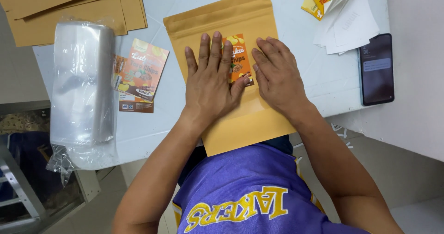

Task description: Peeling adhesive product labels and carefully applying them to the front of brown padded envelopes.

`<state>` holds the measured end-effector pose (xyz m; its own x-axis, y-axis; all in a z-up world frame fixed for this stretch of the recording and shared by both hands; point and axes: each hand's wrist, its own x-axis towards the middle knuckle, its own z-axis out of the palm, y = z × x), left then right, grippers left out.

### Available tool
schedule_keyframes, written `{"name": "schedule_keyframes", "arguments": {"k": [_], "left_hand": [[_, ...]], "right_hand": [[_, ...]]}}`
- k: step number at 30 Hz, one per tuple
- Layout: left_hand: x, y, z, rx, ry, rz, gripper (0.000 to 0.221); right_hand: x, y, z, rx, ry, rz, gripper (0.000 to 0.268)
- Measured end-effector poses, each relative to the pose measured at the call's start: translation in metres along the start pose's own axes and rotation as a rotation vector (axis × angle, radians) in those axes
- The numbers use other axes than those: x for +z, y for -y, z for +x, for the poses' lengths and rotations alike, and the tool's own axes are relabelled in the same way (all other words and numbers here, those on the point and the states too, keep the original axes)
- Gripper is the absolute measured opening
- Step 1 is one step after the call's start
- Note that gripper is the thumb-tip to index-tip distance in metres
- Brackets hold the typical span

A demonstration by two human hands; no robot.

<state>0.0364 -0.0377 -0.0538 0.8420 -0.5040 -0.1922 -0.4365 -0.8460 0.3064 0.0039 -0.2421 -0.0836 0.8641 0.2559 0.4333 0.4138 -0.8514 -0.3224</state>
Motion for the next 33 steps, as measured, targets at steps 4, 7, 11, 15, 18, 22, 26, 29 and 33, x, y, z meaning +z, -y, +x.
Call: {"name": "schedule_keyframes", "arguments": {"k": [4,7,11,15,18,22,26,29,33], "left_hand": [[0.023,0.004,-0.004,0.132,-0.316,-0.032,0.065],[0.031,-0.002,-0.025,0.260,-0.407,-0.037,0.039],[0.001,-0.015,-0.075,0.312,-0.236,-0.069,0.055],[-0.008,-0.026,-0.105,0.231,0.110,-0.063,0.093],[0.000,-0.029,-0.112,0.237,0.096,-0.032,0.089],[-0.002,-0.032,-0.111,0.255,0.127,-0.034,0.098],[0.011,-0.033,-0.117,0.277,0.086,-0.031,0.090],[0.007,-0.034,-0.118,0.281,0.099,-0.051,0.089],[0.004,-0.036,-0.122,0.332,0.075,-0.067,0.098]], "right_hand": [[-0.010,0.008,0.004,-0.017,0.022,-0.068,0.030],[-0.022,0.024,0.006,-0.050,0.021,-0.059,0.024],[-0.028,0.043,-0.002,-0.077,0.028,0.078,0.026],[-0.021,0.042,-0.013,-0.090,0.051,0.089,0.030],[-0.023,0.045,-0.011,-0.065,0.043,0.117,0.030],[-0.027,0.045,-0.007,-0.052,0.039,0.174,0.029],[-0.030,0.037,-0.007,-0.040,0.013,0.273,0.031],[-0.045,0.036,-0.003,0.002,-0.044,0.331,0.031],[-0.055,0.030,0.001,0.009,-0.058,0.313,0.029]]}}
